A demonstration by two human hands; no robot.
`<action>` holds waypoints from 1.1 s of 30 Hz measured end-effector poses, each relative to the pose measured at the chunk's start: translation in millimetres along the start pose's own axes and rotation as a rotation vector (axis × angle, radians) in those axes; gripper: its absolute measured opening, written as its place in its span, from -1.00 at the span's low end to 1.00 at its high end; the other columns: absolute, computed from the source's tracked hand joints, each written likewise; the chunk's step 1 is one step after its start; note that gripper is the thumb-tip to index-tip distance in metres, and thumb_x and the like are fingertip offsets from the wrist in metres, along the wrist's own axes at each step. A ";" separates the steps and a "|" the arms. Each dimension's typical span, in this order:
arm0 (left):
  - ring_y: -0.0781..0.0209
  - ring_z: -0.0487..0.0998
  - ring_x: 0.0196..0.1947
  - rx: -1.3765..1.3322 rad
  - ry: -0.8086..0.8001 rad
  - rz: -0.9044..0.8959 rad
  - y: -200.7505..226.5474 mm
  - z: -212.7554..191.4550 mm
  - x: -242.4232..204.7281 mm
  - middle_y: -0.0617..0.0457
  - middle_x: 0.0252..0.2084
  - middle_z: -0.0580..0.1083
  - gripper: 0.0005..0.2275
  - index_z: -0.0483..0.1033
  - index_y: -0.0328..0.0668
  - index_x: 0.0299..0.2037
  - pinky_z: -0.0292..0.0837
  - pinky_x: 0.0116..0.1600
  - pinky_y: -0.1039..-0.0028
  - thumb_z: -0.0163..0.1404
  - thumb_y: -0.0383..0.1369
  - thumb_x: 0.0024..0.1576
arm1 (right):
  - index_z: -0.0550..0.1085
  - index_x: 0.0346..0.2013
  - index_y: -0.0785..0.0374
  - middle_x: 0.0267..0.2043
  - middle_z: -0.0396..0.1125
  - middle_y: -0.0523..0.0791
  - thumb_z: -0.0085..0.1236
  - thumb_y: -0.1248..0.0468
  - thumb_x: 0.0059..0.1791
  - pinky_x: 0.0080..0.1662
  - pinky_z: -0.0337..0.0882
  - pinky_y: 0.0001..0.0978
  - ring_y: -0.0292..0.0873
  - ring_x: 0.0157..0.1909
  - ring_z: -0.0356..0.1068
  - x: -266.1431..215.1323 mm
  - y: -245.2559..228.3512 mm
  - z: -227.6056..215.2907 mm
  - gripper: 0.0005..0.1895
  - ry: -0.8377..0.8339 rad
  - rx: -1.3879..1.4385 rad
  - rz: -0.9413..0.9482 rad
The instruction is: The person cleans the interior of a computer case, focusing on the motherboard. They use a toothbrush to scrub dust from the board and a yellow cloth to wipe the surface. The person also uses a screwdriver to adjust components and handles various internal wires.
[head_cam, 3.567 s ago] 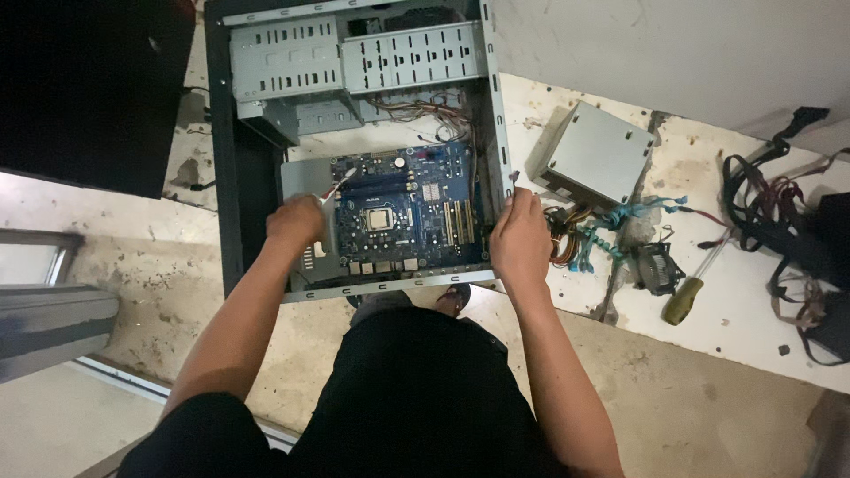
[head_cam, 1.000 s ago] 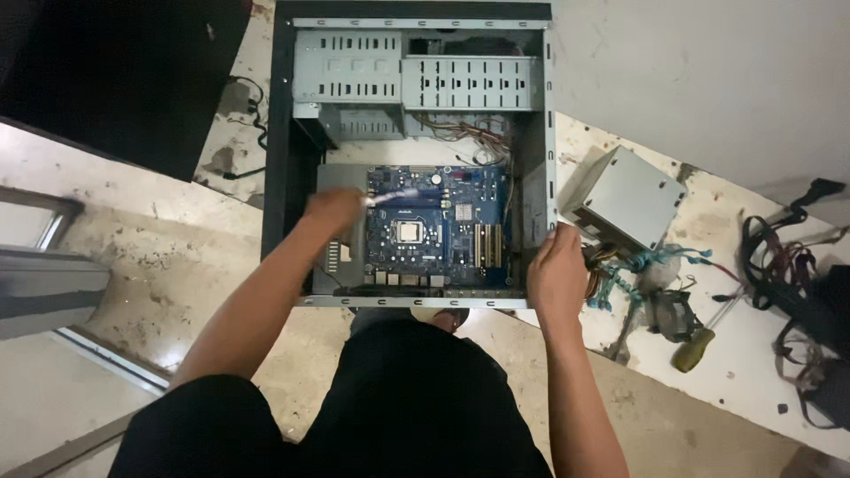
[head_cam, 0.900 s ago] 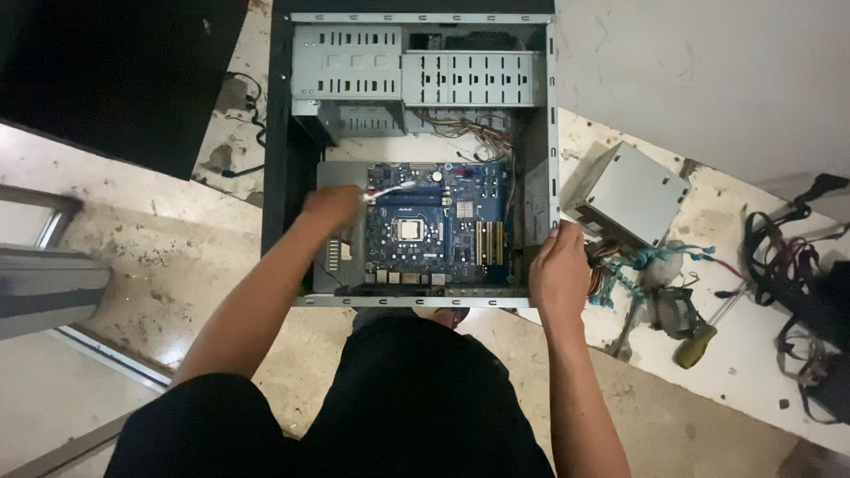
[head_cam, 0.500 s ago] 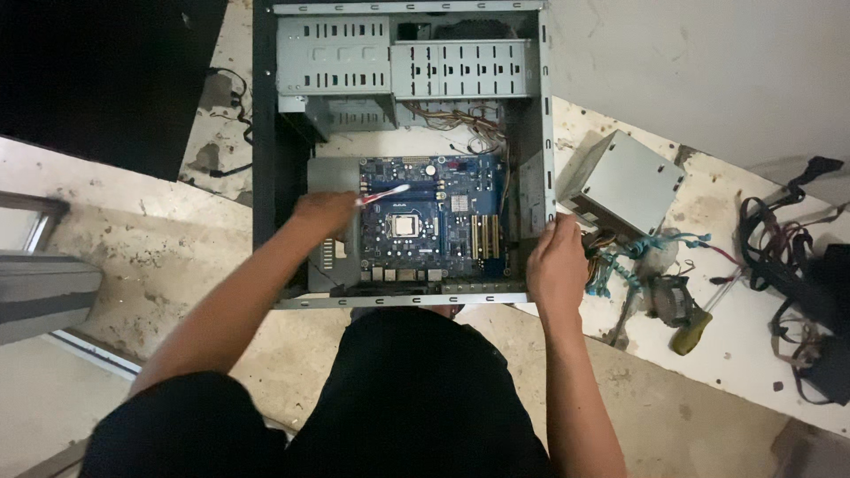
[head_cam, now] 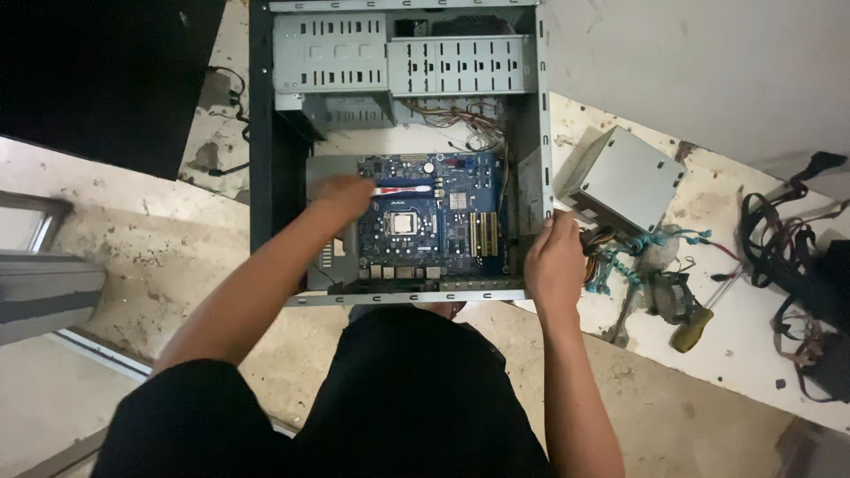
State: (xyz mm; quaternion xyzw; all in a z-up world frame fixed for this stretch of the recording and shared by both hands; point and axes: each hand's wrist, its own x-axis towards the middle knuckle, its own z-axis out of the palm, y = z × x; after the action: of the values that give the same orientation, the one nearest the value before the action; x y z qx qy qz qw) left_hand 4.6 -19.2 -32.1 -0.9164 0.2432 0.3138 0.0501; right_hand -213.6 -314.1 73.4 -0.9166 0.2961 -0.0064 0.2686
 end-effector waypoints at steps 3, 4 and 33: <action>-0.13 0.62 0.09 -0.136 -0.036 -0.029 -44.7 1.3 -3.4 -0.12 0.08 0.60 -0.63 0.55 -0.04 0.24 0.49 0.12 0.09 -0.30 -0.29 0.37 | 0.27 0.16 0.30 0.02 0.26 0.20 -0.46 0.20 0.25 -0.13 0.41 0.38 0.49 -0.04 0.38 -0.8 -1.7 -1.5 -0.65 0.000 0.018 0.016; -0.13 0.62 0.09 -0.130 -0.036 -0.022 -46.1 1.8 1.9 -0.12 0.08 0.60 -0.63 0.55 -0.04 0.24 0.49 0.12 0.09 -0.30 -0.29 0.37 | 0.27 0.16 0.30 0.02 0.26 0.20 -0.46 0.20 0.25 -0.13 0.41 0.38 0.49 -0.04 0.38 -0.3 -0.9 -1.2 -0.65 0.005 0.021 0.023; -0.07 0.60 -0.43 -0.359 0.419 0.072 12.3 -43.4 41.7 -0.09 -0.45 0.54 -0.81 0.57 -0.19 -0.28 0.41 -0.35 0.26 -0.09 -0.34 0.29 | 0.22 0.23 0.34 0.09 0.23 0.25 -0.51 0.23 0.25 -0.09 0.39 0.43 0.53 0.02 0.36 -7.1 -16.4 -17.2 -0.62 -0.023 0.096 0.018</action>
State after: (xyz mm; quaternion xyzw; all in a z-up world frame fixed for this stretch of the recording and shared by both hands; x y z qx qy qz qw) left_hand 51.2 -57.9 -21.7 -0.9463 0.2213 0.1569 -0.1758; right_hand -213.6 -307.5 97.3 -0.9000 0.3006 -0.0078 0.3157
